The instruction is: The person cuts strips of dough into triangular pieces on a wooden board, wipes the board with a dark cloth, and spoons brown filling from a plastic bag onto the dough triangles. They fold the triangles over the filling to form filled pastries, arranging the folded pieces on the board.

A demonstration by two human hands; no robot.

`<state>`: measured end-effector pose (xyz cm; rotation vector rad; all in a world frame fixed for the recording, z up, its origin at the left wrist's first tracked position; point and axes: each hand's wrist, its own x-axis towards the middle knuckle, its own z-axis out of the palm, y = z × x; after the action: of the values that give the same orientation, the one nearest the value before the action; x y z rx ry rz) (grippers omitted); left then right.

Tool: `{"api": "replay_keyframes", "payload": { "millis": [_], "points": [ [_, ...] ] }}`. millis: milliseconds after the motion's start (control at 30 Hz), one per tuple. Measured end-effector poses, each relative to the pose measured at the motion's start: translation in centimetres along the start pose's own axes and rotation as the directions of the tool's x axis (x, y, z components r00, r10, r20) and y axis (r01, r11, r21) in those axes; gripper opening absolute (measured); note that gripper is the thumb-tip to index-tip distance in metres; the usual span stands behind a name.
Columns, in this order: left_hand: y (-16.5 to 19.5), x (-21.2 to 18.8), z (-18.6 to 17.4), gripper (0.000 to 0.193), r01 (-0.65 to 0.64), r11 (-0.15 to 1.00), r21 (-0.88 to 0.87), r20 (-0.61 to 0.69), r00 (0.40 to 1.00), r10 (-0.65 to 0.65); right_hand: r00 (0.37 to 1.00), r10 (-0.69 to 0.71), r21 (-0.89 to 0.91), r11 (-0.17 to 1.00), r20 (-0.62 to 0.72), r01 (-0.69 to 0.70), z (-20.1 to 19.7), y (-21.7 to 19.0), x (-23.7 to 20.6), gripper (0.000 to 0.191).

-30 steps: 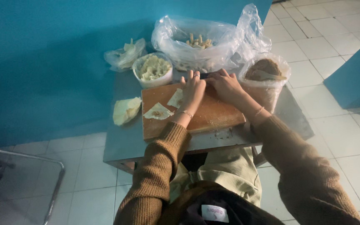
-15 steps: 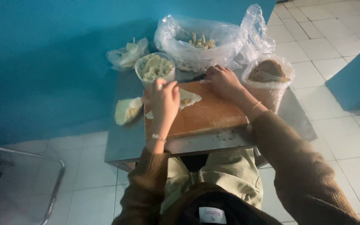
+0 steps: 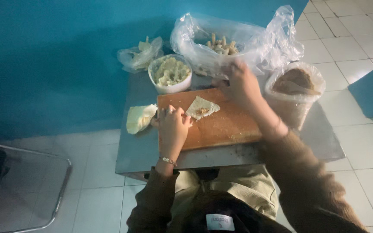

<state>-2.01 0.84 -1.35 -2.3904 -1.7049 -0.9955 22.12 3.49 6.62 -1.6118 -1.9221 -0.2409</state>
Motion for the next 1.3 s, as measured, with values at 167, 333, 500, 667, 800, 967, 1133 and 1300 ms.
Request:
{"api": "replay_keyframes", "payload": {
  "millis": [167,333,500,667,800,967,1133,1300],
  "points": [
    [0.2,0.6,0.8,0.013,0.006,1.000,-0.025,0.002,1.000,-0.006,0.913,0.237,-0.030,0.970,0.331,-0.241,1.8,-1.3,-5.7,0.025],
    [0.4,0.6,1.5,0.009,-0.005,1.000,-0.011,0.051,0.999,0.005,0.958,0.148,0.066,0.983,0.246,-0.169,3.2,-1.3,-6.3,0.026],
    [1.2,0.3,1.5,0.006,-0.111,0.992,0.051,-0.051,0.992,0.114,0.939,0.178,0.155,0.960,0.295,-0.231,3.5,-0.9,-6.6,0.023],
    [1.1,0.7,1.3,0.013,0.012,0.936,-0.352,0.119,0.992,0.032,0.961,0.154,0.358,0.905,0.228,-0.230,3.3,-1.4,-6.6,0.024],
    [0.3,0.5,1.5,0.036,0.032,0.902,-0.431,0.179,0.982,0.051,0.975,0.133,0.481,0.853,0.175,-0.203,3.3,-2.1,-6.7,0.036],
    [-0.5,0.1,1.5,0.058,-0.235,0.935,-0.265,0.098,0.958,0.269,0.957,0.191,0.519,0.808,0.218,-0.280,3.5,-2.4,-7.1,0.047],
    [0.0,0.2,-0.1,0.053,-0.182,0.952,-0.247,0.179,0.957,0.229,0.931,0.246,0.513,0.782,0.269,-0.355,3.9,-2.1,-7.6,0.048],
    [1.2,0.2,-1.2,0.030,-0.209,0.974,-0.085,0.034,0.977,0.212,0.944,0.216,0.549,0.771,0.249,-0.322,4.7,-1.5,-8.2,0.048]
  ]
}}
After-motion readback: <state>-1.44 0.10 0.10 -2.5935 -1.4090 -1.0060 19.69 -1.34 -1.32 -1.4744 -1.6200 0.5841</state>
